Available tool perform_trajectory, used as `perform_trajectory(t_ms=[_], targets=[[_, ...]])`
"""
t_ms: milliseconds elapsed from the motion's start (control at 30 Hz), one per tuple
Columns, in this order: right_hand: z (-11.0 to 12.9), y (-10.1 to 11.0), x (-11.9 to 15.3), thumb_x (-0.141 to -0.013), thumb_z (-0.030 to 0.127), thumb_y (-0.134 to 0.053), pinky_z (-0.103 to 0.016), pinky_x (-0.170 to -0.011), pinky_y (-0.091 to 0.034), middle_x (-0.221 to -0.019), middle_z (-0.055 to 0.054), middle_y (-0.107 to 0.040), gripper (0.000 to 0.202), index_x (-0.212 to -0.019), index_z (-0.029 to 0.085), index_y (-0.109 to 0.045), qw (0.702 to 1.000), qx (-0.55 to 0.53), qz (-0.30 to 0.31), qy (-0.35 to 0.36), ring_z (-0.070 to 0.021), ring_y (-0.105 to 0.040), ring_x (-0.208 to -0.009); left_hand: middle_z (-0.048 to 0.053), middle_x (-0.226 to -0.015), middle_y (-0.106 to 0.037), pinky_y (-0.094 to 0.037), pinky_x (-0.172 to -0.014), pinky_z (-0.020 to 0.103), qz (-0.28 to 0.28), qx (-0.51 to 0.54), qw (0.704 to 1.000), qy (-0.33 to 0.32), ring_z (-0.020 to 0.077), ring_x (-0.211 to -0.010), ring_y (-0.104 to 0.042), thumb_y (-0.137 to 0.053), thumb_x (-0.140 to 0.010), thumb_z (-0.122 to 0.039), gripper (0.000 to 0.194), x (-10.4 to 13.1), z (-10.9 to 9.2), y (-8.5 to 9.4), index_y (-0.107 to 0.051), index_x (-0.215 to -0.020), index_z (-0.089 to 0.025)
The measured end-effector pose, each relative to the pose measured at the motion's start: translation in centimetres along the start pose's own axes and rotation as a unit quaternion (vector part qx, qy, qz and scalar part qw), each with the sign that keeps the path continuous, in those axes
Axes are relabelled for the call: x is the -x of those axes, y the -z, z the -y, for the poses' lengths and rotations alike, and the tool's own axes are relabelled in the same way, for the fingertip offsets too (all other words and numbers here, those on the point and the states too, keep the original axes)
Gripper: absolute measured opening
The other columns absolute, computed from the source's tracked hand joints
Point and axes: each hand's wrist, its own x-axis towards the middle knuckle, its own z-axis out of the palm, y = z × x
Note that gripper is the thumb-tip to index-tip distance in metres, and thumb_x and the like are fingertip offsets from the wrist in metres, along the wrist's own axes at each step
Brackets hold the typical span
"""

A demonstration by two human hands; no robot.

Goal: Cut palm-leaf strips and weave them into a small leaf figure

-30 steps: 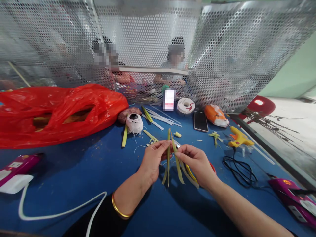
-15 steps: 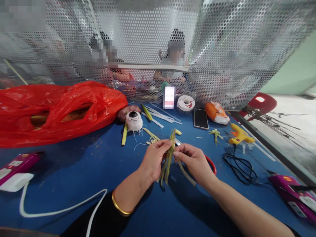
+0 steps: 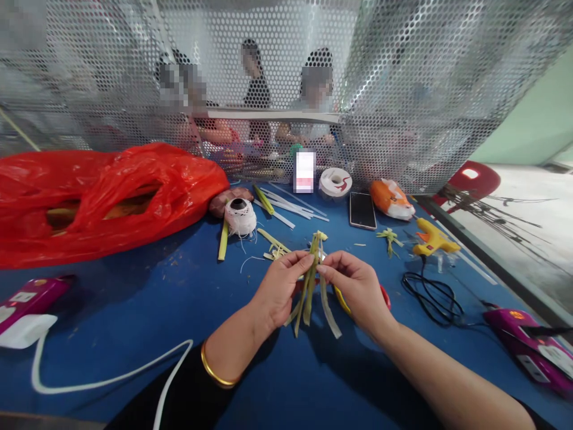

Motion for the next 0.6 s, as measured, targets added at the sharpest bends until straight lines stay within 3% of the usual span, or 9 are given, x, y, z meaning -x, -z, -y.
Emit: perform_trajectory(t_ms=[333,600], targets=[[-0.59,0.22,-0.12,-0.071,0.03,-0.077,-0.023,-0.055,-0.039,-0.061,0.004,-0.057,0.02,-0.068,0.019,-0.061,0.998,0.04,-0.021,0.034,-0.0098,-0.049,-0.057,-0.001,-0.067,-0.063,-0.047,-0.057,0.019,0.003,-0.038,0.999,0.004,0.0076,-0.057,-0.057,-0.077,-0.073,-0.03,0.021,0.1,0.1,0.01,-0.065,-0.077,-0.014],[-0.42,0.16,-0.16,-0.063,0.033,-0.082,-0.025,-0.055,-0.047,-0.067,0.006,-0.053,0.03,-0.082,0.02,-0.063,0.999,-0.022,-0.024,-0.005,-0.0105,-0.053,-0.057,0.004,-0.075,-0.071,-0.053,-0.066,0.022,-0.002,-0.035,0.999,0.006,0.0104,-0.061,-0.065,-0.079,-0.072,-0.028,0.018,0.5,-0.03,-0.69,-0.071,-0.079,-0.013]])
